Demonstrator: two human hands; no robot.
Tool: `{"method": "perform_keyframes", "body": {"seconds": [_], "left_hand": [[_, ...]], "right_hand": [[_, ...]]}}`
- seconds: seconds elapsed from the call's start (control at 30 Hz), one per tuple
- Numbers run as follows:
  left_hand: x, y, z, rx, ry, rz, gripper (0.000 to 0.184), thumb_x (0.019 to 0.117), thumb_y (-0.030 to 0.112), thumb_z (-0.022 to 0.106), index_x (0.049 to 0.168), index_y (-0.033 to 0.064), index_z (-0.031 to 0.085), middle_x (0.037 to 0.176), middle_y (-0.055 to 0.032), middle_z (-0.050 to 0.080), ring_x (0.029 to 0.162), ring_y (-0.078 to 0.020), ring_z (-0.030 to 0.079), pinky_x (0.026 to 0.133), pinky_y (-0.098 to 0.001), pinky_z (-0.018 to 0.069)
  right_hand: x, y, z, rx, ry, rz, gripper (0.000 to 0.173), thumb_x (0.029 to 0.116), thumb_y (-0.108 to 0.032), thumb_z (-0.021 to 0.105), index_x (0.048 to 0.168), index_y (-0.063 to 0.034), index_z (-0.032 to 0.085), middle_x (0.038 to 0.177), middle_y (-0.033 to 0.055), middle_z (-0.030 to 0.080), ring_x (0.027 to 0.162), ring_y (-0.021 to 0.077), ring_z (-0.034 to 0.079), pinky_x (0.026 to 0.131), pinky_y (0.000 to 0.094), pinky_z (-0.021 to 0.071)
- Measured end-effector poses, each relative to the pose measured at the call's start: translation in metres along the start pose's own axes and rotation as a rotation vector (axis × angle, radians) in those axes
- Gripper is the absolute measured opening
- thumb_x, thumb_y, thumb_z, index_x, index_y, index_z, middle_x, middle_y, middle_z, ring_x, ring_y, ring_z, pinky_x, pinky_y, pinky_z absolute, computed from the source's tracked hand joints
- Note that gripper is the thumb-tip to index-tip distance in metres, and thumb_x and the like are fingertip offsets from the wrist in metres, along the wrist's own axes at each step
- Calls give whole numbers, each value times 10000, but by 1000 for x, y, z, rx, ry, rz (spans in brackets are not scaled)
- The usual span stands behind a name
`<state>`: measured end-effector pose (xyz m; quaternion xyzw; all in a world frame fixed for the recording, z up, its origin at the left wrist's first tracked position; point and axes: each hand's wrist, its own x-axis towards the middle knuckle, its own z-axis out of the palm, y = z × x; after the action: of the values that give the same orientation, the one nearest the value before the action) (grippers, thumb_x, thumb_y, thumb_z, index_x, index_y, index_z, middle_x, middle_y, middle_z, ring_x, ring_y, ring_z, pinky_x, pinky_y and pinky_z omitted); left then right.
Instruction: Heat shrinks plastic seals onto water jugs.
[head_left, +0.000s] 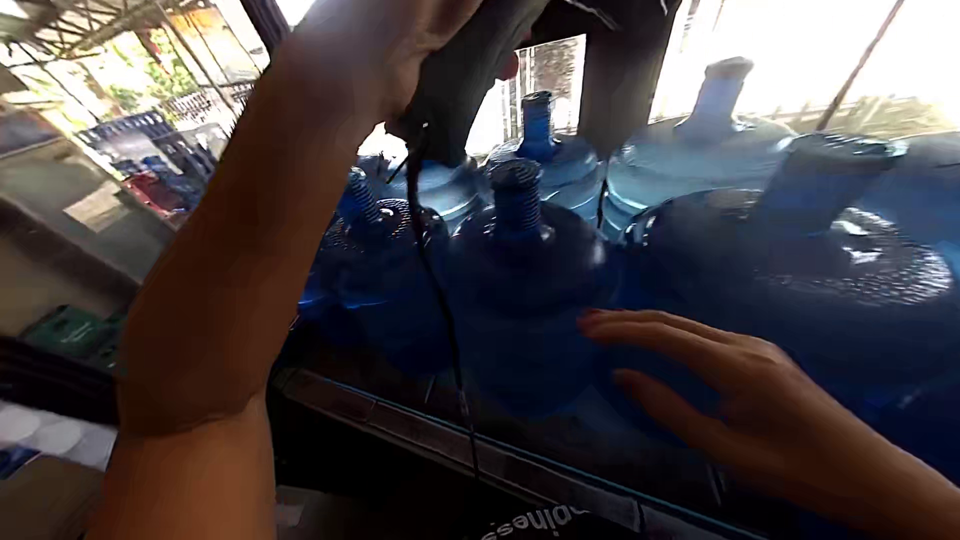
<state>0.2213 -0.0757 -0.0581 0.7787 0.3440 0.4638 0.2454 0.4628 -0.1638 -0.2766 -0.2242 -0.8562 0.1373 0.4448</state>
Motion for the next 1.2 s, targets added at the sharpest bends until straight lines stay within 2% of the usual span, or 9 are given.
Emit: {"method": "perform_keyframes", "body": {"seconds": [0.1,0.2,0.3,0.4,0.53,0.67,0.8,1.0,1.2], "left_hand": [[-66,-8,-70,123,44,49,159,995,126,515,1036,60,654,933,-36,725,846,-128,720,737,-272,615],[-120,-7,-113,185,242,-58,124,1027,161,564,1034,80,658,896,-9,735,777,-107,727,663,-247,624],[-171,-22,-159,149,319,-43,253,1031,274,638,1180,71,616,959,-54,731,785,-185,743,648,-328,654],[-213,-24,-169,217,471,-134,304,1022,319,636,1213,85,607,976,-28,727,799,-162,733,695,-330,651],[-255,-46,-188,273,508,-181,335,1018,405,628,1249,163,617,1069,14,720,880,-150,736,764,-333,647],[-259,-60,-192,305,480,-145,271,1012,359,647,1224,195,607,1025,86,723,851,-84,730,742,-277,647],[-243,-67,-180,300,452,-186,237,1004,253,642,1212,156,585,983,117,709,831,-34,712,737,-240,637],[-210,-70,-172,421,307,-219,233,992,282,660,1175,138,640,988,92,712,842,-16,703,734,-223,622],[-180,-63,-174,589,343,-244,340,992,341,656,1230,100,619,1031,29,687,840,-27,687,748,-243,603]], "right_hand": [[66,-8,57,103,-100,105,360,1003,-274,575,1266,-53,682,1193,70,705,1111,88,659,935,262,542],[145,7,113,237,-253,261,501,1026,-256,607,1406,61,529,1380,243,600,1272,327,599,1074,492,473],[210,67,193,205,-87,274,676,945,-438,672,1367,69,526,1257,263,635,1144,364,643,957,559,533],[266,60,223,116,-57,540,836,892,-429,740,1429,122,413,1296,332,586,1236,460,576,1032,652,432],[296,74,242,55,-20,647,842,934,-447,701,1475,98,357,1388,314,550,1345,438,510,1141,647,314],[298,93,247,34,-13,589,758,902,-368,757,1421,83,439,1290,300,620,1269,438,575,1116,654,354],[297,102,247,29,-36,580,773,865,-345,790,1421,71,450,1292,285,623,1277,427,567,1144,664,299],[292,100,244,-6,-95,582,776,871,-350,784,1428,69,443,1301,282,622,1279,429,567,1138,687,286],[285,92,239,-112,-197,610,774,914,-426,722,1449,54,436,1317,274,622,1296,427,560,1158,667,269]]}}
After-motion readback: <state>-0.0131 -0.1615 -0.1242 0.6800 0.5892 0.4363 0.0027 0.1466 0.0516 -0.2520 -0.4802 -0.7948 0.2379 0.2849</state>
